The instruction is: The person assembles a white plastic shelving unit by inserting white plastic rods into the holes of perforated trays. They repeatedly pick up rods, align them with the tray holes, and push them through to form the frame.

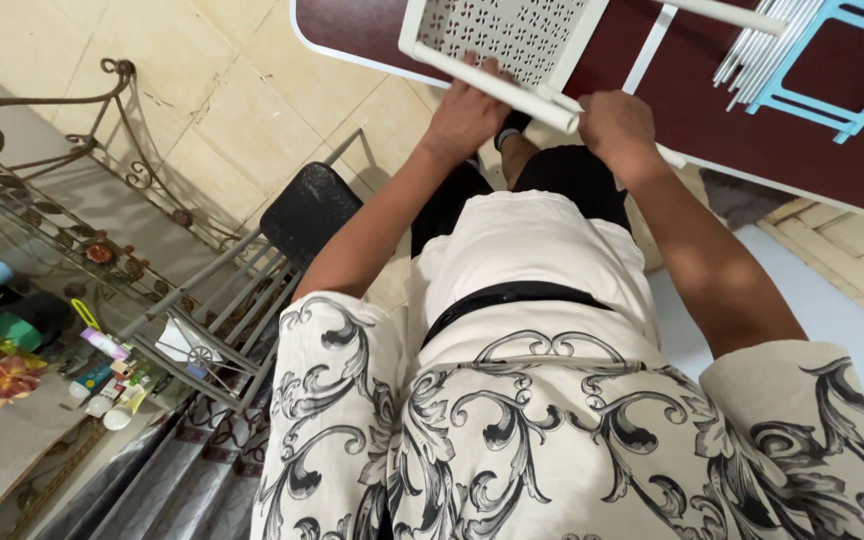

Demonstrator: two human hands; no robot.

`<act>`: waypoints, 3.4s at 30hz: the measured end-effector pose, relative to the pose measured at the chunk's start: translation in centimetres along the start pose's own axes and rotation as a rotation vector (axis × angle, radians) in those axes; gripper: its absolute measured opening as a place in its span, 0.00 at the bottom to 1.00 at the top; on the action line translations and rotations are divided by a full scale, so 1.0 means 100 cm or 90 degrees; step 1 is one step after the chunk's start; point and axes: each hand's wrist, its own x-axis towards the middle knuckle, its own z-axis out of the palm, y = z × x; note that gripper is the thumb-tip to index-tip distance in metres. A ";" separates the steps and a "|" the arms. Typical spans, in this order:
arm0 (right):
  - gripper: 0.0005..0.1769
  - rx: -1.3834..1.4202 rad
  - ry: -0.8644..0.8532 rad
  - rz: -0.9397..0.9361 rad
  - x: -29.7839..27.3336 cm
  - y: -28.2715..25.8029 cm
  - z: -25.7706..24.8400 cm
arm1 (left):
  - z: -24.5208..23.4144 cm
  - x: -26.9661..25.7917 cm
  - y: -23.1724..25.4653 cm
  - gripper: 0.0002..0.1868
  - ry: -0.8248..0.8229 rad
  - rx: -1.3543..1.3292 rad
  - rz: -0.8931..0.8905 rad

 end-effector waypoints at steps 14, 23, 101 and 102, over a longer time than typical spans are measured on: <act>0.13 0.073 -0.013 0.033 -0.002 0.001 -0.002 | 0.016 -0.042 0.012 0.35 0.104 -0.586 -0.562; 0.12 -0.012 0.015 0.000 -0.003 0.002 0.000 | 0.038 -0.011 0.015 0.20 0.264 -0.884 -0.681; 0.24 -0.109 0.604 -0.117 -0.096 -0.086 -0.269 | -0.204 0.121 -0.112 0.30 0.131 -0.803 -0.304; 0.27 -0.161 0.629 -0.106 -0.096 -0.083 -0.272 | -0.207 0.120 -0.113 0.31 0.137 -0.821 -0.301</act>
